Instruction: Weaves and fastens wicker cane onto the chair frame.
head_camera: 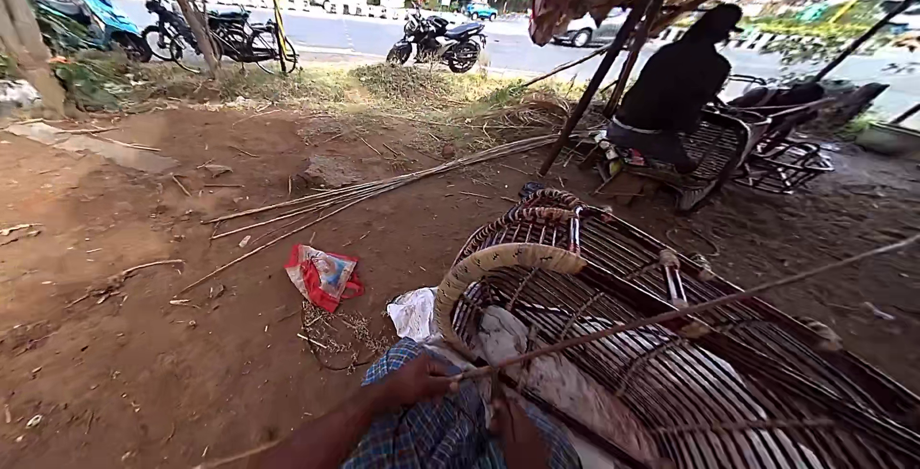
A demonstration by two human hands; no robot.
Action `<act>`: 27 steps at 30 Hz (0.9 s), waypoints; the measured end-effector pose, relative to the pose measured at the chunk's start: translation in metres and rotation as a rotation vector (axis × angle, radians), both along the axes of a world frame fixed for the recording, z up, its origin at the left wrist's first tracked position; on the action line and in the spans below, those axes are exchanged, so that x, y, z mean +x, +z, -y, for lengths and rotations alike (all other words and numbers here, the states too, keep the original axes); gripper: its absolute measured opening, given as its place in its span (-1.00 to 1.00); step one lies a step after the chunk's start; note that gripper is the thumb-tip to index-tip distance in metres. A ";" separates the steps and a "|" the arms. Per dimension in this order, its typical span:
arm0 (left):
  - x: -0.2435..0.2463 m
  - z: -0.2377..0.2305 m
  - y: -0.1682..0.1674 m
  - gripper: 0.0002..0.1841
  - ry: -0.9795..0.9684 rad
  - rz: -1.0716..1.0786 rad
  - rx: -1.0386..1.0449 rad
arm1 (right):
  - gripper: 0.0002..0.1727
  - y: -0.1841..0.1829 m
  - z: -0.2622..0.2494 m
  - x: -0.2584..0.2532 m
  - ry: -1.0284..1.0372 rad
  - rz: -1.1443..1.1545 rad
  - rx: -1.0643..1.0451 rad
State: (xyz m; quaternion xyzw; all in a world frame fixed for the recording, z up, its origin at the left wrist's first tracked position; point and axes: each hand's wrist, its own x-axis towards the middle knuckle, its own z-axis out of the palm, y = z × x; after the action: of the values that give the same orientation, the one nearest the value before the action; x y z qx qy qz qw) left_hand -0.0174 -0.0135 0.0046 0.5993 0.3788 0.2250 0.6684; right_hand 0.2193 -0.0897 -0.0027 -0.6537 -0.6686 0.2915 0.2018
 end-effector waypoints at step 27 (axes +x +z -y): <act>-0.011 0.001 0.002 -0.82 -0.016 0.067 -0.162 | -0.53 0.001 0.005 -0.008 -0.058 -0.105 -0.021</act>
State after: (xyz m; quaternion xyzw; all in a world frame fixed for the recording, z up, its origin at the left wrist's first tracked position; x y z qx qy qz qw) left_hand -0.0287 -0.0143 0.0063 0.5383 0.3684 0.2079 0.7289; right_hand 0.2116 -0.0944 -0.0018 -0.6589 -0.6346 0.3262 0.2383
